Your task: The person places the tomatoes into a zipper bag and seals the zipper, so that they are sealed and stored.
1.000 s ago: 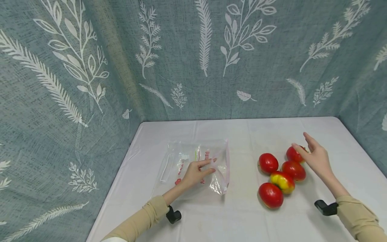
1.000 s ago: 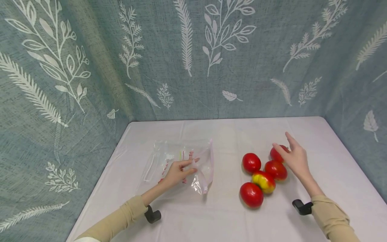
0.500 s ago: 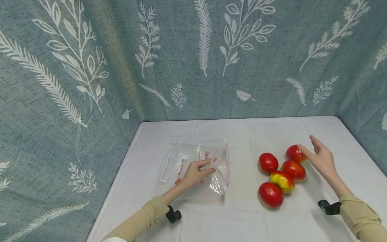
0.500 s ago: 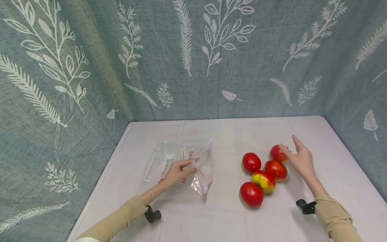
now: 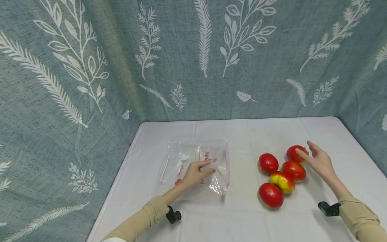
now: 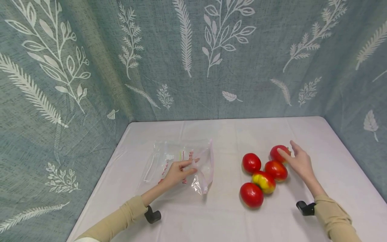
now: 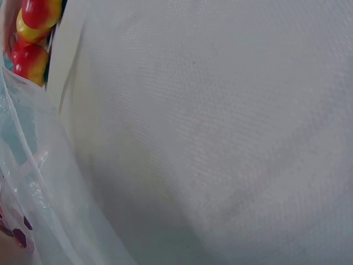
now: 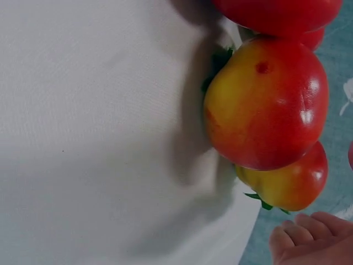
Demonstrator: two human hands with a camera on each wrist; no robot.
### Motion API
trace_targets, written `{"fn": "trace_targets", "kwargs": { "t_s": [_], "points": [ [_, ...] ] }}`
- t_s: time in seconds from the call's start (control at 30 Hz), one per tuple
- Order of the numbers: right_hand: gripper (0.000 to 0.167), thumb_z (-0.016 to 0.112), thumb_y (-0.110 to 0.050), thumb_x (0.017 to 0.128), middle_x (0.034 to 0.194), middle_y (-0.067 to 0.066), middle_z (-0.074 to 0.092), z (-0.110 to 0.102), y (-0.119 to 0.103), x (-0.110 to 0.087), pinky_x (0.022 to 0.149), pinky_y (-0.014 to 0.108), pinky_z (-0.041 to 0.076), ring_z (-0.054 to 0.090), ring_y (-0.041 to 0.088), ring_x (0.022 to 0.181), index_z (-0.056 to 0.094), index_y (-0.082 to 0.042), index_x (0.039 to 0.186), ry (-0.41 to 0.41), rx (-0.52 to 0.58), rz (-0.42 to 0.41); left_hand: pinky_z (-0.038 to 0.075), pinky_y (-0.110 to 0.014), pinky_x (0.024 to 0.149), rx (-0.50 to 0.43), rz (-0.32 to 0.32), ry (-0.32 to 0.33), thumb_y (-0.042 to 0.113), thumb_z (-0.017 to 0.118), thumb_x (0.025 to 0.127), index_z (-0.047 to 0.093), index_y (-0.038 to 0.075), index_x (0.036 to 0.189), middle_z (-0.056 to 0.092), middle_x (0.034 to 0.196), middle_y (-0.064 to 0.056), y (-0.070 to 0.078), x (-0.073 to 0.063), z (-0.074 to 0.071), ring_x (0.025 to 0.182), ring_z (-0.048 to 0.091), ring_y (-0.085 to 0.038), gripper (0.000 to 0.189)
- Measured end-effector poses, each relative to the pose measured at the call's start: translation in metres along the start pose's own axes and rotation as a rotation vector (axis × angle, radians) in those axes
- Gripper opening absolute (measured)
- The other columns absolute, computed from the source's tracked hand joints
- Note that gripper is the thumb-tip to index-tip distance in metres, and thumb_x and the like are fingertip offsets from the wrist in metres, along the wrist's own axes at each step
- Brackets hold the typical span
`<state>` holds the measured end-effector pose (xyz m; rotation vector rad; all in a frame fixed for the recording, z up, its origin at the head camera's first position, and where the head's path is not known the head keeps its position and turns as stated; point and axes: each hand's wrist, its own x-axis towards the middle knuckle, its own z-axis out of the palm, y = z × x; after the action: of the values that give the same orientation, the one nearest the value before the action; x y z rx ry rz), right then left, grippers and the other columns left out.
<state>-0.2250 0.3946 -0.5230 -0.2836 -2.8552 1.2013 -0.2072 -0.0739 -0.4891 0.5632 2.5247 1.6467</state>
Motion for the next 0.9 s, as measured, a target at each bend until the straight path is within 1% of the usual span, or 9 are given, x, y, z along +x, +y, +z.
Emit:
{"fn": "trace_targets", "kwargs": {
  "t_s": [0.13, 0.2, 0.3, 0.33, 0.43, 0.5, 0.7, 0.83, 0.9],
  "points": [
    [0.096, 0.05, -0.064, 0.087, 0.151, 0.032, 0.018, 0.004, 0.007, 0.003, 0.095, 0.066, 0.036, 0.025, 0.055, 0.133, 0.011, -0.005, 0.152, -0.008, -0.001, -0.006, 0.024, -0.015, 0.039, -0.001, 0.097, -0.004, 0.028, 0.073, 0.083, 0.067, 0.001, 0.116, 0.063, 0.119, -0.021, -0.002, -0.001, -0.002, 0.043, 0.018, 0.003, 0.043],
    [0.096, 0.049, -0.064, 0.087, 0.15, 0.034, 0.018, 0.006, 0.008, 0.003, 0.094, 0.067, 0.035, 0.025, 0.056, 0.132, 0.011, -0.004, 0.152, -0.008, -0.005, -0.012, 0.024, -0.015, 0.038, -0.004, 0.122, -0.005, 0.031, 0.072, 0.083, 0.067, 0.001, 0.116, 0.064, 0.118, -0.021, -0.003, -0.001, -0.002, 0.043, 0.018, 0.003, 0.045],
    [0.096, 0.048, -0.065, 0.087, 0.15, 0.034, 0.019, 0.008, 0.009, 0.002, 0.093, 0.067, 0.036, 0.026, 0.056, 0.131, 0.011, -0.004, 0.151, 0.001, -0.014, -0.019, 0.024, -0.015, 0.038, -0.005, 0.083, -0.01, 0.026, 0.073, 0.083, 0.066, 0.002, 0.117, 0.064, 0.119, -0.019, -0.002, -0.001, -0.002, 0.041, 0.018, 0.003, 0.042],
    [0.096, 0.048, -0.065, 0.087, 0.149, 0.035, 0.019, 0.008, 0.009, 0.002, 0.093, 0.068, 0.035, 0.025, 0.056, 0.131, 0.011, -0.003, 0.151, 0.002, -0.012, -0.02, 0.024, -0.014, 0.039, -0.012, 0.047, -0.013, 0.023, 0.074, 0.082, 0.066, 0.001, 0.117, 0.064, 0.12, -0.019, -0.002, -0.001, -0.002, 0.04, 0.018, 0.003, 0.042],
    [0.097, 0.047, -0.065, 0.087, 0.149, 0.035, 0.019, 0.01, 0.009, 0.0, 0.092, 0.069, 0.035, 0.024, 0.057, 0.131, 0.01, -0.003, 0.151, 0.0, -0.005, -0.018, 0.024, -0.014, 0.04, -0.006, -0.01, -0.017, 0.015, 0.074, 0.081, 0.066, 0.0, 0.117, 0.063, 0.121, -0.019, -0.001, 0.0, -0.001, 0.038, 0.018, 0.004, 0.041],
    [0.097, 0.047, -0.065, 0.088, 0.149, 0.035, 0.019, 0.011, 0.01, 0.0, 0.093, 0.069, 0.035, 0.024, 0.057, 0.131, 0.009, -0.003, 0.151, -0.004, -0.001, -0.014, 0.024, -0.014, 0.04, -0.004, -0.028, -0.016, 0.013, 0.074, 0.08, 0.066, 0.0, 0.117, 0.063, 0.121, -0.019, -0.001, 0.0, -0.001, 0.038, 0.017, 0.005, 0.04],
    [0.097, 0.047, -0.065, 0.088, 0.15, 0.035, 0.018, 0.012, 0.01, -0.002, 0.094, 0.067, 0.035, 0.023, 0.056, 0.132, 0.008, -0.002, 0.151, -0.025, -0.004, 0.003, 0.023, -0.015, 0.041, 0.007, -0.037, -0.014, 0.013, 0.074, 0.08, 0.066, 0.001, 0.117, 0.063, 0.122, -0.017, 0.0, 0.0, 0.0, 0.039, 0.016, 0.004, 0.039],
    [0.097, 0.047, -0.064, 0.088, 0.149, 0.034, 0.02, 0.01, 0.003, -0.007, 0.094, 0.065, 0.037, 0.026, 0.055, 0.131, 0.009, -0.001, 0.151, -0.036, -0.03, 0.022, 0.023, -0.015, 0.041, 0.014, -0.023, -0.017, 0.013, 0.074, 0.08, 0.066, 0.001, 0.117, 0.063, 0.122, -0.018, -0.001, 0.0, -0.001, 0.04, 0.015, 0.004, 0.039],
    [0.096, 0.047, -0.062, 0.089, 0.149, 0.035, 0.017, 0.008, -0.004, -0.011, 0.096, 0.065, 0.035, 0.022, 0.056, 0.132, 0.007, 0.0, 0.15, -0.061, -0.016, 0.032, 0.024, -0.015, 0.041, 0.01, -0.013, -0.025, 0.013, 0.074, 0.081, 0.066, 0.0, 0.117, 0.062, 0.122, -0.019, -0.001, -0.001, -0.001, 0.039, 0.017, 0.004, 0.039]
  ]
}}
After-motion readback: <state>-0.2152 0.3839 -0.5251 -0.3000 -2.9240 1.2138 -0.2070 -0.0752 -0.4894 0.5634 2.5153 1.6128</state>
